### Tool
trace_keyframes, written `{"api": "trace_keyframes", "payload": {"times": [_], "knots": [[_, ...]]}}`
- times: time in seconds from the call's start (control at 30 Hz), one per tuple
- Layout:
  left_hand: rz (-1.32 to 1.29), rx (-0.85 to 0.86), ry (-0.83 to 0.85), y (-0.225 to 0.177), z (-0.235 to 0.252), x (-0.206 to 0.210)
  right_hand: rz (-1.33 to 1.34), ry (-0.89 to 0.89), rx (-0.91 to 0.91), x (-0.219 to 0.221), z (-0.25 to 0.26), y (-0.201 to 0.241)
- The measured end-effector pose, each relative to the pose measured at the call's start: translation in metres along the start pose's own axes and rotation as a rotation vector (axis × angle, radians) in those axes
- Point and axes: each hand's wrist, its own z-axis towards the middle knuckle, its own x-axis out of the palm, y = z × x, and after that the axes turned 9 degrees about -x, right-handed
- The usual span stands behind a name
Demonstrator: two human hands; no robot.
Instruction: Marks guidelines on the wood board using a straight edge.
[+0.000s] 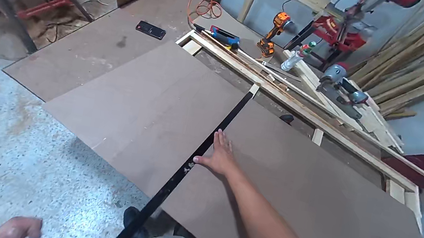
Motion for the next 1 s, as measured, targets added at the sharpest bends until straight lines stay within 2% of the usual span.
{"api": "trace_keyframes", "payload": {"times": [0.07,0.23,0.3,0.33,0.4,0.57,0.77,1.0], "knots": [[0.171,0.006,-0.029,-0.003,-0.003,0.038,0.02,-0.061,-0.068,0.004,0.019,-0.016],[0.835,-0.015,-0.318,-0.004,0.011,0.142,0.032,-0.181,-0.256,0.003,0.061,-0.057],[0.979,-0.219,-0.226,0.002,0.018,0.166,0.036,-0.174,-0.304,0.002,0.072,-0.059],[0.998,-0.313,-0.168,0.01,0.021,0.175,0.05,-0.168,-0.307,0.0,0.076,-0.06],[0.982,-0.384,-0.095,0.023,0.023,0.191,0.073,-0.177,-0.294,-0.004,0.083,-0.06],[0.945,-0.182,-0.244,0.048,0.015,0.213,0.045,-0.171,-0.252,-0.005,0.087,-0.059],[0.927,-0.159,-0.394,0.047,0.018,0.22,0.018,-0.184,-0.227,-0.004,0.104,-0.061],[0.903,-0.137,-0.406,0.046,0.018,0.22,0.046,-0.189,-0.223,-0.004,0.104,-0.06]]}}
